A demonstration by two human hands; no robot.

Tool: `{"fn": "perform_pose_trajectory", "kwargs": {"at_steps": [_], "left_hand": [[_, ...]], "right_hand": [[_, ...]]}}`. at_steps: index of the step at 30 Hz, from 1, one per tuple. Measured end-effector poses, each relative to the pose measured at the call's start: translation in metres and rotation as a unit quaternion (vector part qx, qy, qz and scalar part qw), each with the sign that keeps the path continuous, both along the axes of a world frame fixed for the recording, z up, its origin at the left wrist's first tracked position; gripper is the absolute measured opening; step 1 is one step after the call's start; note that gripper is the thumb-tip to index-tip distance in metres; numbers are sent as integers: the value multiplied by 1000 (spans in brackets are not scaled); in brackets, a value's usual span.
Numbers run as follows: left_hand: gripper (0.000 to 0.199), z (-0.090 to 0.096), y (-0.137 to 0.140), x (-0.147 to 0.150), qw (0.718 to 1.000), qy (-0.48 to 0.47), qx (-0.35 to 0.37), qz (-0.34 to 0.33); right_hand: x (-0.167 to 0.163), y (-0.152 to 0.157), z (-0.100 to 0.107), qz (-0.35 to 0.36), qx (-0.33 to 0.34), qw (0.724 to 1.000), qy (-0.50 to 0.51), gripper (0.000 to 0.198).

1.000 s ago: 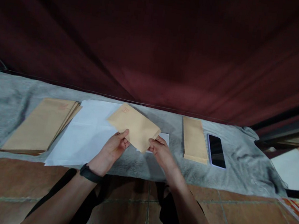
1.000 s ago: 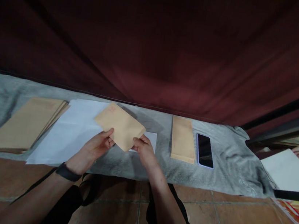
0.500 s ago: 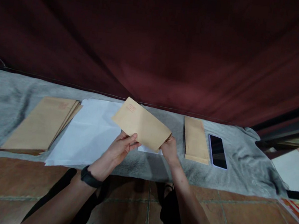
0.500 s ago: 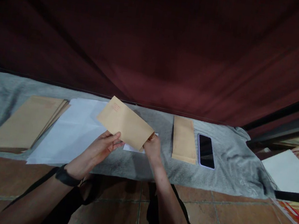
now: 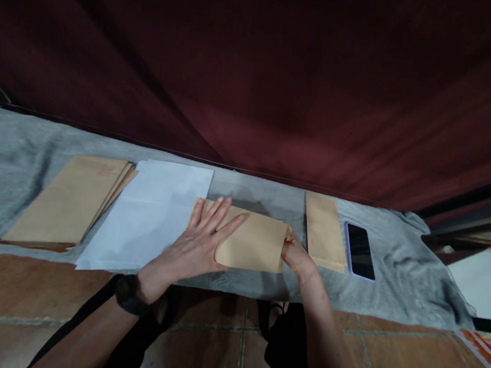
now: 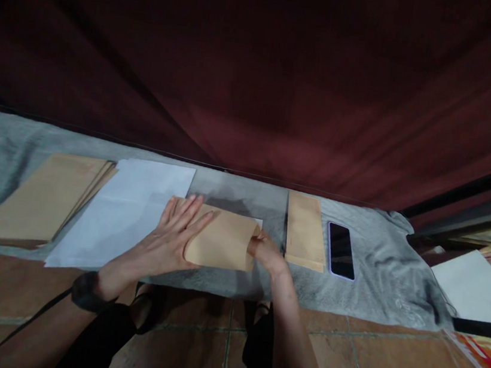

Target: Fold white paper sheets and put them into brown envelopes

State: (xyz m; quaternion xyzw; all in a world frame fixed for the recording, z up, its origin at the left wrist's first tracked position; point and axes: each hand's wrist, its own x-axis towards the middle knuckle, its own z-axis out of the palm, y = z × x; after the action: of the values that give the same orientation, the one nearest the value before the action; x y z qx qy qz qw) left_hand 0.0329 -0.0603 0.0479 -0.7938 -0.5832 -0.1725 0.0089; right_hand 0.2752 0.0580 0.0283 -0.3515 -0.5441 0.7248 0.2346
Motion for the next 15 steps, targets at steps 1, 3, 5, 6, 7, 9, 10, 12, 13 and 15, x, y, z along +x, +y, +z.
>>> {"fn": "perform_pose_trajectory", "kwargs": {"at_steps": [1, 3, 5, 6, 7, 9, 10, 12, 13, 15], "left_hand": [[122, -2, -1, 0, 1000, 4, -22, -13], [125, -6, -4, 2, 998, 6, -52, -29], [122, -6, -6, 5, 998, 8, -57, -36], [119, -6, -6, 6, 998, 9, -53, -36], [116, -4, -5, 6, 998, 11, -48, -33], [111, -2, -4, 6, 999, 14, -40, -25], [109, -2, -3, 6, 999, 15, -35, -18], [107, -3, 0, 5, 999, 17, -30, -2], [107, -4, 1, 5, 999, 18, -30, 6], [108, -7, 3, 5, 999, 20, -32, 22]], "right_hand": [[1, 0, 1, 12, -3, 1000, -8, 35], [3, 1, 3, 34, -4, 999, -21, 35], [5, 3, 4, 51, 4, 998, -30, 34], [6, 4, 4, 55, 12, 998, -36, 33], [7, 5, 4, 59, 20, 997, -42, 33], [7, 6, 1, 60, 33, 997, -44, 32], [6, 6, 0, 57, 38, 997, -38, 31], [3, 7, -4, 40, 47, 998, -22, 29], [2, 9, -6, 27, 54, 998, -18, 28], [0, 13, -8, -11, 84, 996, -25, 28]]}}
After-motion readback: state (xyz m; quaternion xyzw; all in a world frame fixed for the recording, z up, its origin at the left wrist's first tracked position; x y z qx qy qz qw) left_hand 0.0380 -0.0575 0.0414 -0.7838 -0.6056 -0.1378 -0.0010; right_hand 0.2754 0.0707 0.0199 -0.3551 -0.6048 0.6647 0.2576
